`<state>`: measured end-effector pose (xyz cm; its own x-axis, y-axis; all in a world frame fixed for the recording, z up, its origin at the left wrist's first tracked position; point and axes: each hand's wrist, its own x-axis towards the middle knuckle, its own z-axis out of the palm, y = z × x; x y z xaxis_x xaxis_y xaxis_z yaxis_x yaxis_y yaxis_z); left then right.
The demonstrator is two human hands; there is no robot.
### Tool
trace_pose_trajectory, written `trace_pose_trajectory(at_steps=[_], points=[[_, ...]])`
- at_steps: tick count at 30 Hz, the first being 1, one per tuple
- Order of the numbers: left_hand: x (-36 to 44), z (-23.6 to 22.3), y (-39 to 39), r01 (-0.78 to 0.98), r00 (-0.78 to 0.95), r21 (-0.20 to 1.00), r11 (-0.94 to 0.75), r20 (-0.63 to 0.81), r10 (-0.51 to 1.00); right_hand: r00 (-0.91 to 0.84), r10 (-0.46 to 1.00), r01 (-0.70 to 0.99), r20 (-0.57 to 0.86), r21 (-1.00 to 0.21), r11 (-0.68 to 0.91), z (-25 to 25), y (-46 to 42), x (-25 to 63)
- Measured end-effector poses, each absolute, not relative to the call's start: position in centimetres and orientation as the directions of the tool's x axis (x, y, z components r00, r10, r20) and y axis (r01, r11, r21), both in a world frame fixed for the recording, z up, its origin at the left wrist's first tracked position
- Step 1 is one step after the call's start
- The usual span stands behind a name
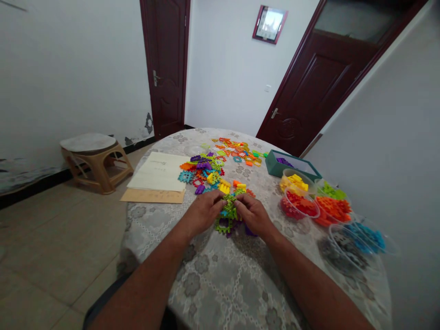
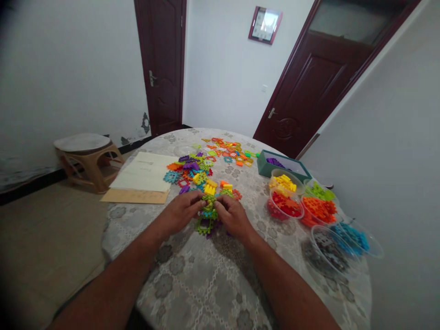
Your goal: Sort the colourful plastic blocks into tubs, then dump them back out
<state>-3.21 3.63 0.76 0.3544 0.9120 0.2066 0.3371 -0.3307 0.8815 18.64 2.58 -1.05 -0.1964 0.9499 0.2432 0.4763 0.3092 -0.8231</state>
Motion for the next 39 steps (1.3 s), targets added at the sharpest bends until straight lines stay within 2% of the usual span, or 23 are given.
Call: trace_pose_trajectory(at_steps=[3,6,8,10,16,23,28,32,36,39], points=[[-3.5,0.3,4.0,0.307,0.261,0.929,-0.207,0.128,0.957,-0.204,0.901,0.596,0.383,-0.682,0.425,-1.4,2.9,18.7],[-3.8,0.2,4.5,0.182,0.1,0.982,-0.057,0.039,0.994,-0.339,0.793,0.697,0.507,-0.431,0.574,-2.0,3.5,19.3],[-4.0,0.6,4.6,0.109,0.05,0.994,0.015,-0.021,0.999,-0.451,0.75,0.718,0.484,-0.301,0.627,-2.5,3.8,19.6],[-4.1,0.9,4.7,0.066,0.028,0.996,0.062,-0.064,0.998,-0.509,0.739,0.722,0.441,-0.249,0.646,-3.2,4.0,19.8],[-3.9,0.1,5.1,-0.057,0.029,0.993,0.108,-0.106,0.994,-0.452,0.769,0.719,0.451,-0.326,0.614,-4.2,4.1,20.1],[-3.5,0.6,4.8,-0.106,0.04,0.976,0.192,-0.189,0.981,-0.221,0.749,0.658,0.625,-0.471,0.587,-3.1,3.1,19.9],[-2.9,1.1,3.6,-0.172,0.202,0.966,0.19,-0.155,0.967,-0.369,0.665,0.58,0.649,-0.398,0.711,-2.7,2.2,18.9],[-2.4,0.7,3.3,-0.185,0.233,0.966,0.178,-0.133,0.963,-0.448,0.639,0.565,0.625,-0.357,0.744,-2.6,1.8,18.3],[-2.7,0.5,4.0,-0.24,0.169,0.959,0.15,-0.11,0.979,-0.416,0.671,0.605,0.613,-0.365,0.708,-1.9,1.3,18.1],[-3.5,0.6,4.9,-0.294,0.012,0.953,0.077,-0.077,0.997,-0.563,0.649,0.598,0.512,-0.291,0.747,-0.8,0.6,17.8]])
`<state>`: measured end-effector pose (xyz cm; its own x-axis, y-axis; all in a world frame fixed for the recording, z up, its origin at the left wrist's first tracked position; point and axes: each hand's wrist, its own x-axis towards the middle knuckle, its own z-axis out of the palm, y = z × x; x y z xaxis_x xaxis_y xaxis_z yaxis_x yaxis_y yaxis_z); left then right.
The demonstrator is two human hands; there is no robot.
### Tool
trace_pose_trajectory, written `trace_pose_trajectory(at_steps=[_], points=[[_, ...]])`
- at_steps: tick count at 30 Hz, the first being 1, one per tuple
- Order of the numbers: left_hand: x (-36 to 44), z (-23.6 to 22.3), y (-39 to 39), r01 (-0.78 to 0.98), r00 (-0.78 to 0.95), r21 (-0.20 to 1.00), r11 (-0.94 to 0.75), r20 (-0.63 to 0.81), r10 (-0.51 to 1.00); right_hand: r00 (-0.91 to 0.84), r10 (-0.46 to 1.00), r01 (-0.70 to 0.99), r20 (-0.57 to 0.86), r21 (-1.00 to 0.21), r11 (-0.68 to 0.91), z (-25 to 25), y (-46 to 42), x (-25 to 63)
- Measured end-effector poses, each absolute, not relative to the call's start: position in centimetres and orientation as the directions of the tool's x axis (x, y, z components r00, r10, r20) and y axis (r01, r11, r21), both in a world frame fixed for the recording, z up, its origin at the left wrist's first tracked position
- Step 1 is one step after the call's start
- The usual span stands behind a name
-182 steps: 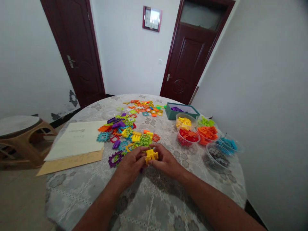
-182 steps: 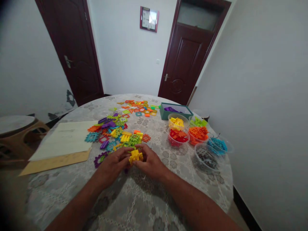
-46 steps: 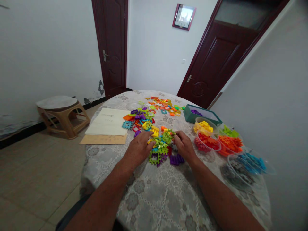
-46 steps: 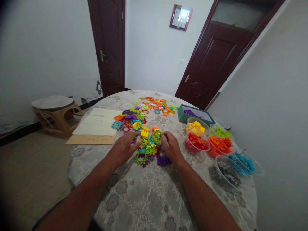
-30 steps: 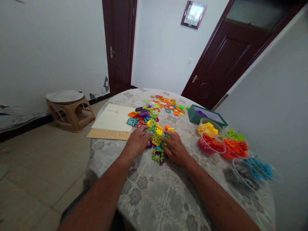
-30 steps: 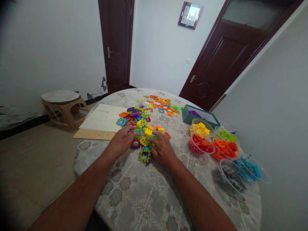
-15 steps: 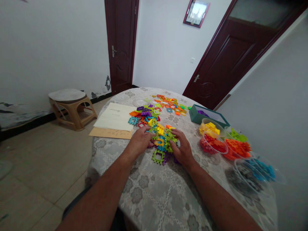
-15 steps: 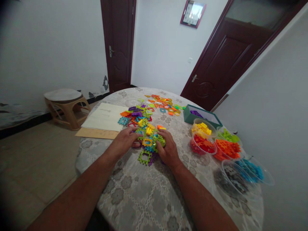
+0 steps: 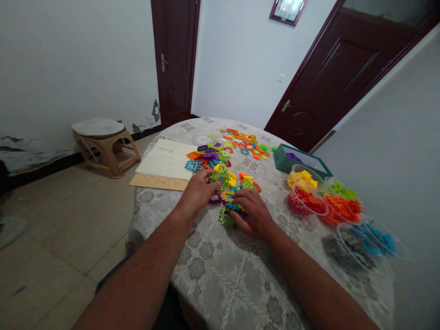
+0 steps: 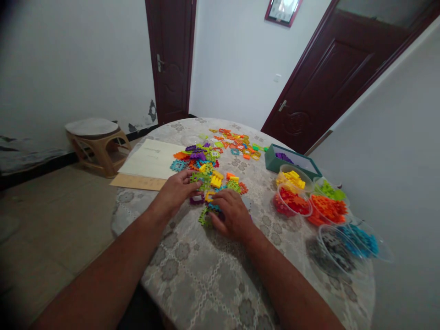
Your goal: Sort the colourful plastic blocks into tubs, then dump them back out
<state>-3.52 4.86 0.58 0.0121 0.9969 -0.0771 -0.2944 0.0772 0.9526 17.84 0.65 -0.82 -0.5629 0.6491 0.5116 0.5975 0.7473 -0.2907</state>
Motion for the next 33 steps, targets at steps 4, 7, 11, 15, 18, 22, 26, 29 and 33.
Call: trace_pose_trajectory(at_steps=[4,7,11,15,18,22,26,29,33], points=[[-4.4,0.8,5.3,-0.377,-0.1,0.926,0.028,-0.07,0.993,-0.734,0.607,0.583,0.305,-0.175,0.793,0.4,-0.3,16.9],[-4.6,0.9,5.2,-0.439,-0.096,0.897,0.051,-0.103,0.99,-0.758,0.614,0.598,0.22,-0.142,0.789,0.7,-0.6,16.3],[-4.6,0.8,5.0,-0.487,-0.067,0.868,0.095,-0.146,0.987,-0.74,0.63,0.605,0.235,-0.178,0.776,0.1,-0.6,16.2],[-4.6,0.8,5.0,-0.508,-0.017,0.848,0.154,-0.188,0.982,-0.637,0.662,0.592,0.395,-0.299,0.748,-1.1,0.0,17.0],[-4.3,0.8,4.8,-0.522,0.046,0.83,0.196,-0.202,0.978,-0.394,0.71,0.658,0.584,-0.36,0.661,-2.0,0.6,17.6],[-3.5,0.8,4.1,-0.488,0.157,0.83,0.269,-0.22,0.963,-0.25,0.723,0.687,0.644,-0.409,0.601,-2.8,1.4,18.0],[-2.6,0.8,3.2,-0.404,0.238,0.866,0.294,-0.211,0.948,-0.33,0.676,0.683,0.659,-0.328,0.653,-3.5,1.9,17.9],[-2.0,0.7,2.7,-0.376,0.301,0.884,0.276,-0.165,0.939,-0.375,0.649,0.688,0.661,-0.27,0.673,-3.7,1.9,17.7],[-1.5,0.3,2.7,-0.388,0.299,0.889,0.245,-0.13,0.945,-0.393,0.637,0.66,0.663,-0.279,0.698,-3.3,1.8,17.9]])
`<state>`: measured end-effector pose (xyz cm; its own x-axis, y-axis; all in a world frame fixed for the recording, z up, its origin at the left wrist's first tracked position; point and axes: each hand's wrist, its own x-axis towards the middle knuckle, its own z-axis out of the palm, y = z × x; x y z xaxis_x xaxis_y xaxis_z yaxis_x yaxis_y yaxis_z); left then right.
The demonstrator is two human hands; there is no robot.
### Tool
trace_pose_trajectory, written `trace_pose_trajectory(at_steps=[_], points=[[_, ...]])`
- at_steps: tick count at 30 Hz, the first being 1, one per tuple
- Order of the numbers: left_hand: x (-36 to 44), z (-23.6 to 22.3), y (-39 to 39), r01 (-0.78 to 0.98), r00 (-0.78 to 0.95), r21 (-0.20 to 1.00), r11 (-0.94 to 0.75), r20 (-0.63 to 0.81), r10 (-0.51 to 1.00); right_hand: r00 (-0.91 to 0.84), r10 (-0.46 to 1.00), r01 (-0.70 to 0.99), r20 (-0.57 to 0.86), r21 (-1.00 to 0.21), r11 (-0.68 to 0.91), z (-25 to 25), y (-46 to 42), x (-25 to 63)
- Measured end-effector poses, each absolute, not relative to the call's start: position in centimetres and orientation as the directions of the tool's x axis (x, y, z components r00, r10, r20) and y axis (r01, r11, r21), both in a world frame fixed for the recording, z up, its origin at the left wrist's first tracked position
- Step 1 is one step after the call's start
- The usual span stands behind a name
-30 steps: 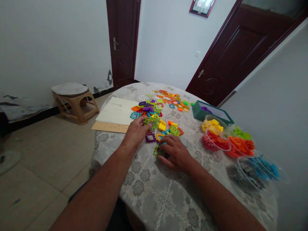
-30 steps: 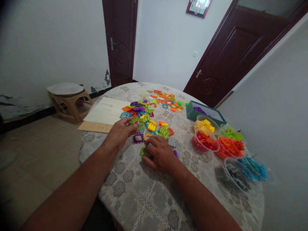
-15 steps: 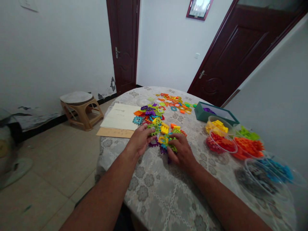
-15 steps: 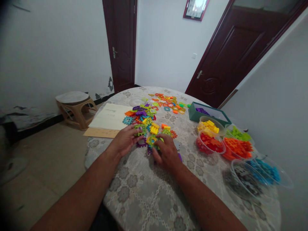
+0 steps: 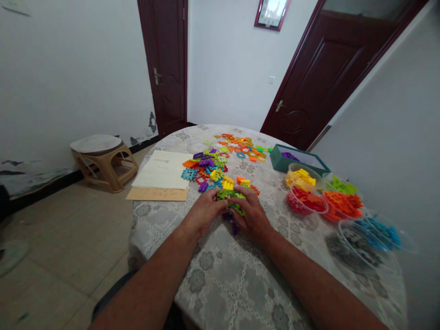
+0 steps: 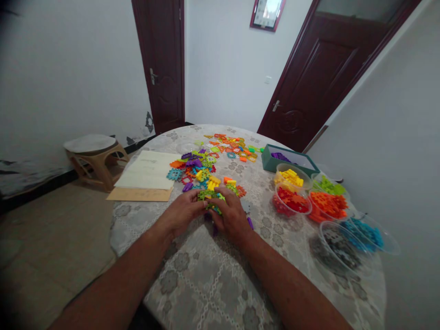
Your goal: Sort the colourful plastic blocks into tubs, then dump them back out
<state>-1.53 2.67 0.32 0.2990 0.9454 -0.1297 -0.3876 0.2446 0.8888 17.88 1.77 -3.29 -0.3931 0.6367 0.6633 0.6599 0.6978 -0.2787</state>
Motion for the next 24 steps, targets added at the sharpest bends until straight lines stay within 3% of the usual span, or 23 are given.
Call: trace_pose_trajectory(at_steps=[6,11,19,24], points=[[-2.7,0.4,4.0,-0.491,0.117,0.85,0.191,-0.153,0.981,-0.191,0.67,0.74,0.717,-0.343,0.578,-3.2,3.7,20.3],[-4.0,0.6,4.9,-0.561,-0.021,0.817,0.132,-0.174,0.985,-0.163,0.756,0.839,0.634,-0.314,0.444,-4.5,5.6,22.7],[-2.9,0.5,4.5,-0.596,0.074,0.768,0.236,-0.24,0.968,-0.192,0.849,0.887,0.492,-0.284,0.365,-6.1,6.7,23.2],[-2.5,0.0,4.7,-0.621,0.087,0.733,0.277,-0.287,0.954,-0.142,0.812,0.859,0.567,-0.337,0.385,-4.9,6.3,23.0]])
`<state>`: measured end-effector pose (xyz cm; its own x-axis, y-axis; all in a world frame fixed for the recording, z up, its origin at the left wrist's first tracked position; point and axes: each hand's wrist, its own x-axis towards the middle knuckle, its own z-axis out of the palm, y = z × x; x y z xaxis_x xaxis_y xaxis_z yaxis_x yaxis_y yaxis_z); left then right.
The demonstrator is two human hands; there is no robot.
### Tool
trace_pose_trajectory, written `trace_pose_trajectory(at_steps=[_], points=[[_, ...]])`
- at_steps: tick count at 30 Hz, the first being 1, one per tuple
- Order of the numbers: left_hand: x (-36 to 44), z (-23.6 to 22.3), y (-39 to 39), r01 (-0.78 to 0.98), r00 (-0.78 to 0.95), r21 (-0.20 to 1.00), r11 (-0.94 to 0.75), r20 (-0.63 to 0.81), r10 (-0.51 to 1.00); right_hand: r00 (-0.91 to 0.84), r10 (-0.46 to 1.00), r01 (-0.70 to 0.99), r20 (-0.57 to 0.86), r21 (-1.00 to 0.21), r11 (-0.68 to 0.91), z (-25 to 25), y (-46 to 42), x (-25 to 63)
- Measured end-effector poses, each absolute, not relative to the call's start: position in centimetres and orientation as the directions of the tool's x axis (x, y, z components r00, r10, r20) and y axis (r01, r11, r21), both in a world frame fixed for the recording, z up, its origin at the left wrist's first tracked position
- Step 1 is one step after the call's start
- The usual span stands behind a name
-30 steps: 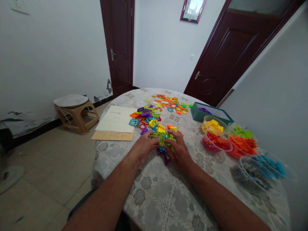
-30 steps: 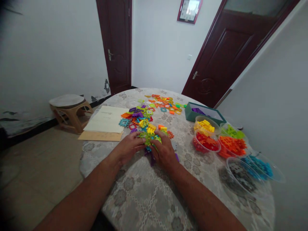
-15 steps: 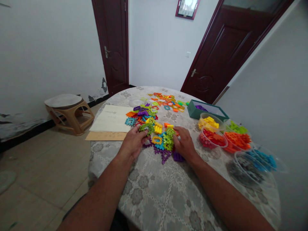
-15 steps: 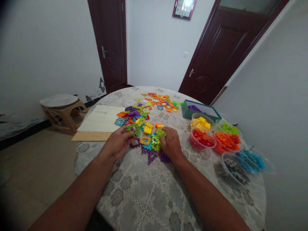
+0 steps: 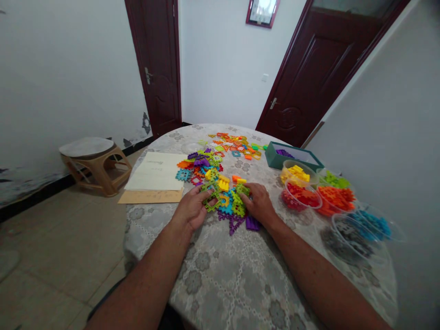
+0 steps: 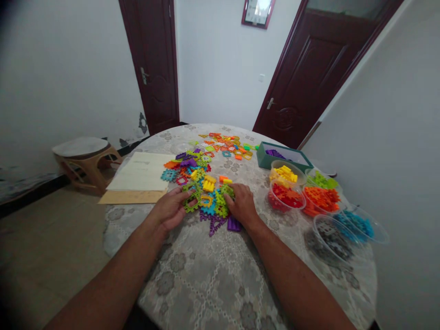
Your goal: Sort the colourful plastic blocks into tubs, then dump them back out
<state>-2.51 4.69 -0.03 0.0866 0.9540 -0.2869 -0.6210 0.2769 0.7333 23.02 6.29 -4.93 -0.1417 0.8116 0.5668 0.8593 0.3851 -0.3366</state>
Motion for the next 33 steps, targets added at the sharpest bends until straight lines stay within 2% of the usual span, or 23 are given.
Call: trace_pose_trajectory(at_steps=[3,5,8,11,14,20,25,29,33], points=[[-2.5,-0.1,4.8,-0.643,0.077,0.718,0.266,-0.285,0.955,-0.119,0.719,0.785,0.685,-0.378,0.491,-3.3,5.1,22.2],[-2.3,0.0,4.8,-0.659,0.064,0.711,0.246,-0.273,0.96,-0.195,0.657,0.697,0.728,-0.369,0.615,-2.5,3.9,21.0],[-1.9,-0.2,4.7,-0.659,0.038,0.726,0.195,-0.227,0.973,-0.388,0.596,0.569,0.703,-0.326,0.755,-2.2,2.1,18.9],[-1.5,-0.5,4.4,-0.652,0.045,0.739,0.17,-0.186,0.982,-0.488,0.589,0.531,0.644,-0.317,0.786,-2.6,1.2,17.1],[-1.2,-0.6,4.2,-0.655,0.05,0.738,0.162,-0.171,0.984,-0.446,0.635,0.524,0.631,-0.391,0.757,-2.7,0.9,16.2],[-0.5,-0.2,3.7,-0.659,0.028,0.739,0.142,-0.164,0.986,-0.317,0.784,0.456,0.533,-0.639,0.619,-2.4,0.5,15.7],[0.0,0.0,3.4,-0.673,0.043,0.727,0.134,-0.142,0.989,-0.2,0.887,0.301,0.416,-0.836,0.46,-3.5,0.9,15.2],[0.0,0.2,3.2,-0.635,0.053,0.761,0.135,-0.131,0.99,-0.123,0.914,0.211,0.386,-0.89,0.404,-3.7,1.2,14.9],[-0.2,0.2,3.5,-0.592,0.03,0.796,0.128,-0.137,0.99,-0.059,0.915,0.223,0.399,-0.888,0.402,-3.6,1.6,14.8]])
